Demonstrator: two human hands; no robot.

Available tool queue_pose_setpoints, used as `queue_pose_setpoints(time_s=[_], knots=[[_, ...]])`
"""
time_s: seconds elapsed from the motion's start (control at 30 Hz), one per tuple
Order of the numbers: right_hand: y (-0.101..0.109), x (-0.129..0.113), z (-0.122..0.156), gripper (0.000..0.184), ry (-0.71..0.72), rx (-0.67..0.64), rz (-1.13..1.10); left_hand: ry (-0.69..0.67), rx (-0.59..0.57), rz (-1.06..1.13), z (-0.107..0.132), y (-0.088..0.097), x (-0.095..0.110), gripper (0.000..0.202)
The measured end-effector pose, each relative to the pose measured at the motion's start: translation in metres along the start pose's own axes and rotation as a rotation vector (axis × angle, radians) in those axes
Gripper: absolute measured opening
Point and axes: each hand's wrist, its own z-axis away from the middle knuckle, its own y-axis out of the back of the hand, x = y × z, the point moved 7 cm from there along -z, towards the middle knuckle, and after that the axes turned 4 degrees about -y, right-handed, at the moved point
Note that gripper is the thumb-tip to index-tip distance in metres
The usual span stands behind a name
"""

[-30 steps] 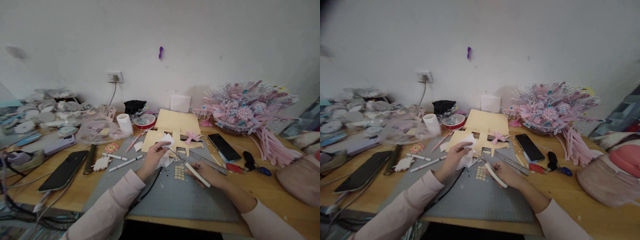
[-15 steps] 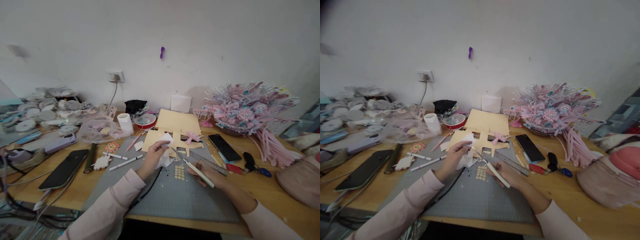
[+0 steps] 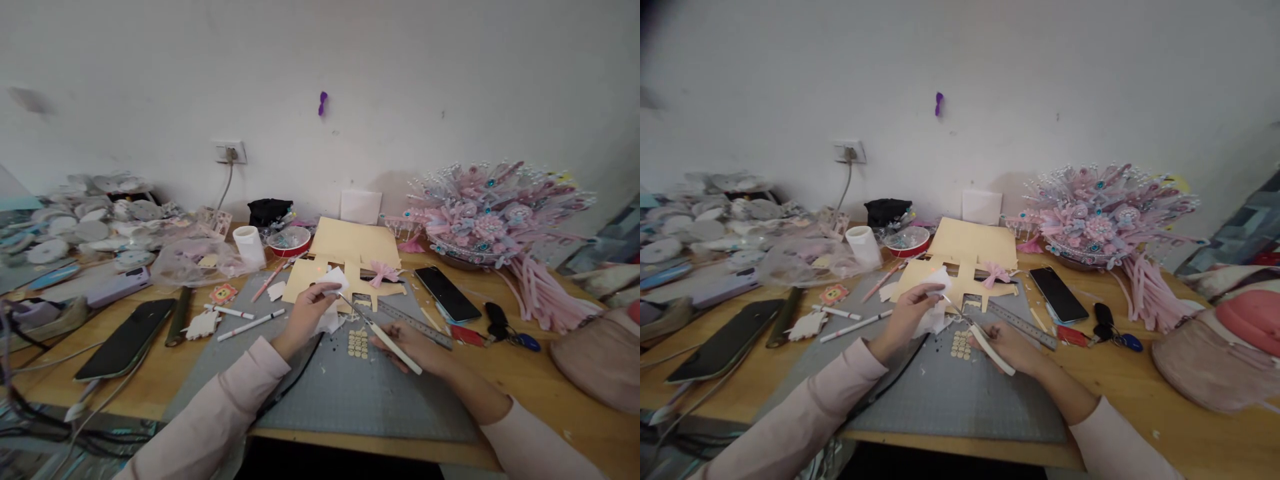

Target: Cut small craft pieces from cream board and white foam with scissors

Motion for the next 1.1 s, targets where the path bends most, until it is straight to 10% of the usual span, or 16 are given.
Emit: queue_pose_setpoints(time_s=[1.1], knots=[[0.001,-0.002,0.001,0.04,-0.03,0.032,0.032,-0.008,0.022,-0.012,-0.001,0.002,-0.001,0.03]])
